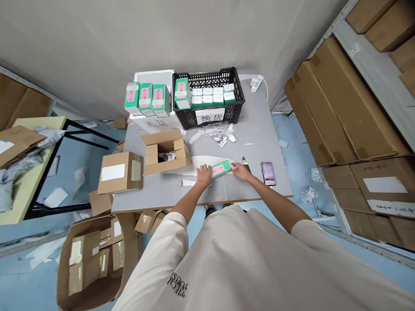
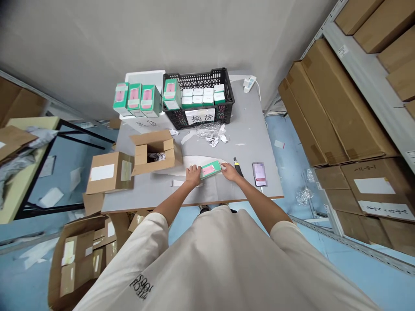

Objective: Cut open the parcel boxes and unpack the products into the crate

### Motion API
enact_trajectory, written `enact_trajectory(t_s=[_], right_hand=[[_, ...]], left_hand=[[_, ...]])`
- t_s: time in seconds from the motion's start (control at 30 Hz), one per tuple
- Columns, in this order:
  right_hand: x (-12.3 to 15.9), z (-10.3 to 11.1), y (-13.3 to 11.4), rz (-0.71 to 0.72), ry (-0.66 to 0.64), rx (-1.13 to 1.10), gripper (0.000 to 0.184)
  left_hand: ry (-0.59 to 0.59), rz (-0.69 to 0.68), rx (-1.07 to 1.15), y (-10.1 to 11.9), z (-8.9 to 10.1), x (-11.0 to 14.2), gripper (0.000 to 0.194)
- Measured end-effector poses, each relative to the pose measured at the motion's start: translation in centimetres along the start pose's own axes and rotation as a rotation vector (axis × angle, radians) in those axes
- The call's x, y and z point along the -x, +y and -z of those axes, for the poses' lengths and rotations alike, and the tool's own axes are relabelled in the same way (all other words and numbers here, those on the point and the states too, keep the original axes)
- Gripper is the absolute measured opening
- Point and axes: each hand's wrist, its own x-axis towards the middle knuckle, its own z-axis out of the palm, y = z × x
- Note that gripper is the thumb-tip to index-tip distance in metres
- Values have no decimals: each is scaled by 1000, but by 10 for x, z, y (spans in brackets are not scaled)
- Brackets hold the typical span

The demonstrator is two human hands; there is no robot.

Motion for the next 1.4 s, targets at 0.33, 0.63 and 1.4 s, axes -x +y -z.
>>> enact_trajectory(t_s=[0.33, 0.63, 1.4], right_hand=[[11, 9, 3, -37, 79, 32, 46], [17, 20, -18, -118, 108, -84, 47], [3, 50, -76, 527, -97, 239, 69]], left_hand=[[99, -209, 214, 50, -2, -37, 84], [173, -214, 337, 53, 19, -41, 91], [252, -253, 892, 9, 41, -3, 73]])
